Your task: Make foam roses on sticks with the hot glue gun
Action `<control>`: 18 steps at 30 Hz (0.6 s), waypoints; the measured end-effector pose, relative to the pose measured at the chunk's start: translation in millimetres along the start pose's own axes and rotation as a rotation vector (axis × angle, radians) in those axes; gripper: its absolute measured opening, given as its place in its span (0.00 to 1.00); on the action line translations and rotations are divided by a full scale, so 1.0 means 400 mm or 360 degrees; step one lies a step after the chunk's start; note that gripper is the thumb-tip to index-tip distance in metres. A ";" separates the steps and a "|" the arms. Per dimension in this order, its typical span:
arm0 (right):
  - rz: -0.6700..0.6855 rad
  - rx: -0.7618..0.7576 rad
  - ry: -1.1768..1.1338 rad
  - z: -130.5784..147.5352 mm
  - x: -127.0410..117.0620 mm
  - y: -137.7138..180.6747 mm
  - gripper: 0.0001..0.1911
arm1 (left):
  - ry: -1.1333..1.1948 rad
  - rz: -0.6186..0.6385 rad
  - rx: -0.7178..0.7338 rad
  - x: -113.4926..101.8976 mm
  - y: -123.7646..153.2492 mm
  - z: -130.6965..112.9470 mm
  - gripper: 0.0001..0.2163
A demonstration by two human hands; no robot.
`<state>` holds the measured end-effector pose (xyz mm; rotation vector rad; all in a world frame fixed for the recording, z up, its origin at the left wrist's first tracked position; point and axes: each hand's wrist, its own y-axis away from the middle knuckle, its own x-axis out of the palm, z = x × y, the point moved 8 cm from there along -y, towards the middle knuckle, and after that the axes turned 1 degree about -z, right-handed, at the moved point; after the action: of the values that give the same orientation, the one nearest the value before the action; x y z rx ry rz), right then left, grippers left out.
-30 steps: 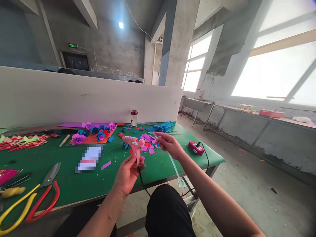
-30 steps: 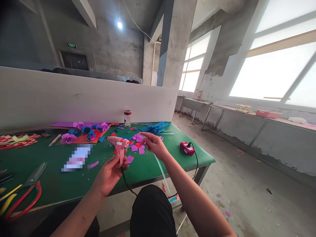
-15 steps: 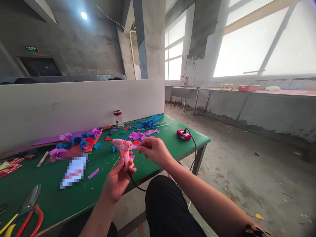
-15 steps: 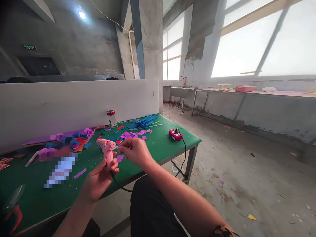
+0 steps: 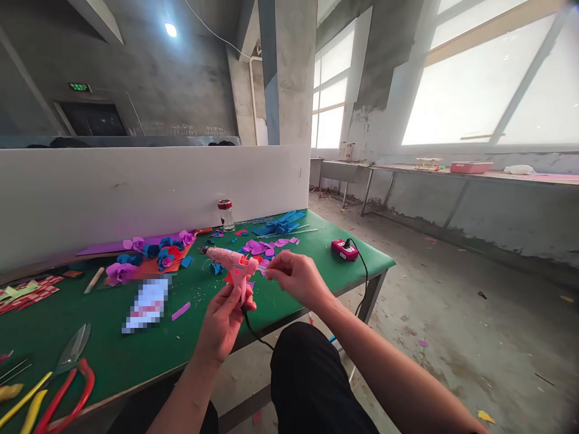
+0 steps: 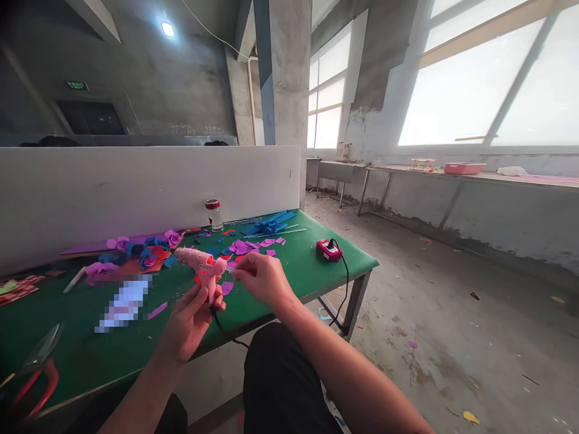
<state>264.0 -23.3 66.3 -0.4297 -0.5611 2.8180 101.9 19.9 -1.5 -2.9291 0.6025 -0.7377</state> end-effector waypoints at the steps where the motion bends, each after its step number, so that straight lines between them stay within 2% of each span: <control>1: 0.0002 -0.0007 -0.0013 0.000 -0.003 0.004 0.03 | -0.0057 0.0026 0.0046 0.002 0.002 -0.003 0.13; 6: 0.0057 0.0000 -0.0185 -0.016 -0.009 0.022 0.07 | -0.0261 0.0097 0.0143 0.018 0.020 0.000 0.12; 18: 0.0054 -0.0041 -0.0157 -0.011 -0.010 0.035 0.08 | -0.0247 0.0124 0.0052 0.048 0.033 0.006 0.13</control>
<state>267.0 -35.6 57.7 -0.3088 -0.6163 2.8799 113.7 0.2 2.8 -2.8791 0.6785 -0.5020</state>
